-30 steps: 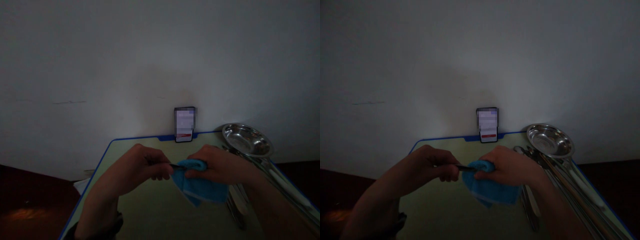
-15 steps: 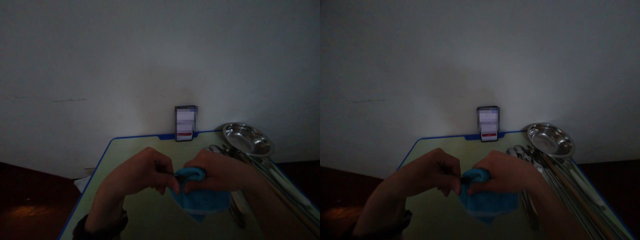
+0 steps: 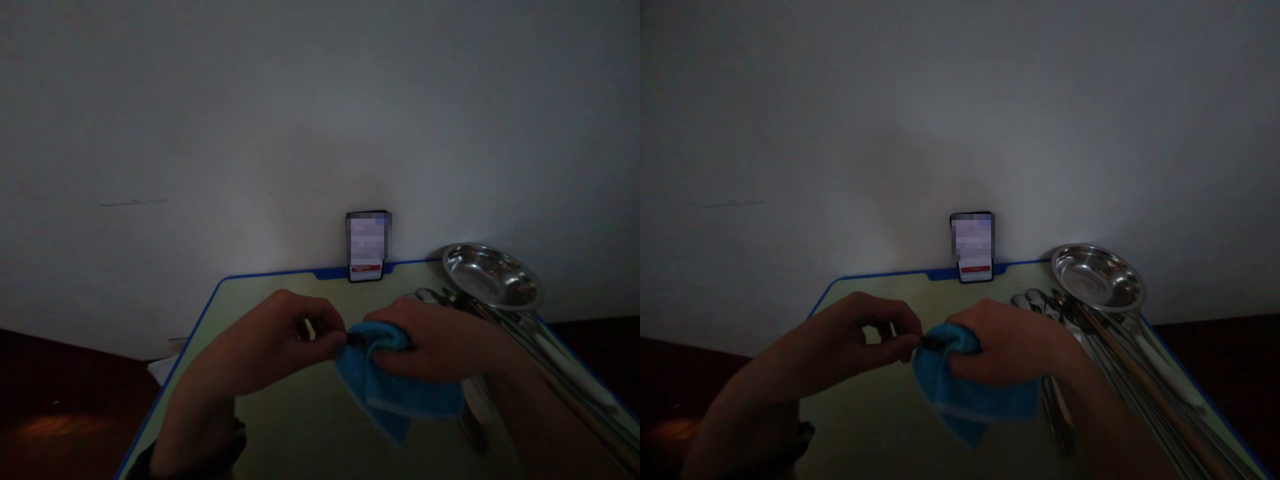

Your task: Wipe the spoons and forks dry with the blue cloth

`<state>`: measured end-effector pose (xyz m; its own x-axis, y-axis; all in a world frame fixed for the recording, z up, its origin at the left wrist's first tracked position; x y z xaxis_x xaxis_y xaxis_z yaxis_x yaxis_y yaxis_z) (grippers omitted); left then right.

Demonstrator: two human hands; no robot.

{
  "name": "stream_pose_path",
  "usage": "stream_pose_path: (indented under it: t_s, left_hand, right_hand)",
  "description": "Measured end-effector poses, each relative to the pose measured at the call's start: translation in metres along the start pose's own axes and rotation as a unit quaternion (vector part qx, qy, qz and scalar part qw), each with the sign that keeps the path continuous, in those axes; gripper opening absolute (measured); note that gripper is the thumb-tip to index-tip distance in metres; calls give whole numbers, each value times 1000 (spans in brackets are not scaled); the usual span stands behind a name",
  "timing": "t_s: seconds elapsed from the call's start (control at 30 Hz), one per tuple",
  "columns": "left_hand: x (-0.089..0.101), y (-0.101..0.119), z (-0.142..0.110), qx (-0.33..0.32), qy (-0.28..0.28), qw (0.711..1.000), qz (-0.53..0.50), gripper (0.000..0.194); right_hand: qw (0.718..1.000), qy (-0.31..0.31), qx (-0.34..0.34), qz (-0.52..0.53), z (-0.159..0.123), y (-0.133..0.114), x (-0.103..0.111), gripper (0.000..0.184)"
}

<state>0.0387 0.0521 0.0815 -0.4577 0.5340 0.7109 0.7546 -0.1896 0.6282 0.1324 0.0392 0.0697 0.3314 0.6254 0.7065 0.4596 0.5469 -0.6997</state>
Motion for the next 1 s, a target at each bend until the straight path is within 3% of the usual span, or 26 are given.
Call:
stream_pose_path:
  t_s: [0.27,0.57,0.8,1.0]
  left_hand:
    - [0,-4,-1,-2,-13,1000,-12,18]
    - [-11,6,-4,-41,-78,995,-52,16]
    - [-13,2,2,-5,-53,999,-6,19]
    - [-11,3,1,-12,-47,999,7,25]
  right_hand:
    - [1000,-14,27,7,-2,0,-5,16]
    - [999,-23,43,-3,1,-6,-6,24]
    - [999,-16,30,4,4,-6,-6,25]
    - [1000,-14,4,13,4,3,-6,31]
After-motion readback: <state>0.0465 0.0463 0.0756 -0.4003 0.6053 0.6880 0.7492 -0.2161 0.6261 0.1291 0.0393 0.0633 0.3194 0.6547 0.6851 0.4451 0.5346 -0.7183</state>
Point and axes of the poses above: each hand's wrist, its own z-axis towards the middle knuckle, its own x-axis out of the back of the hand, y = z × x, the point moved 9 cm from there along z, towards the middle knuckle, and after that the axes turned 10 degrees about x, right-handed, at the moved point
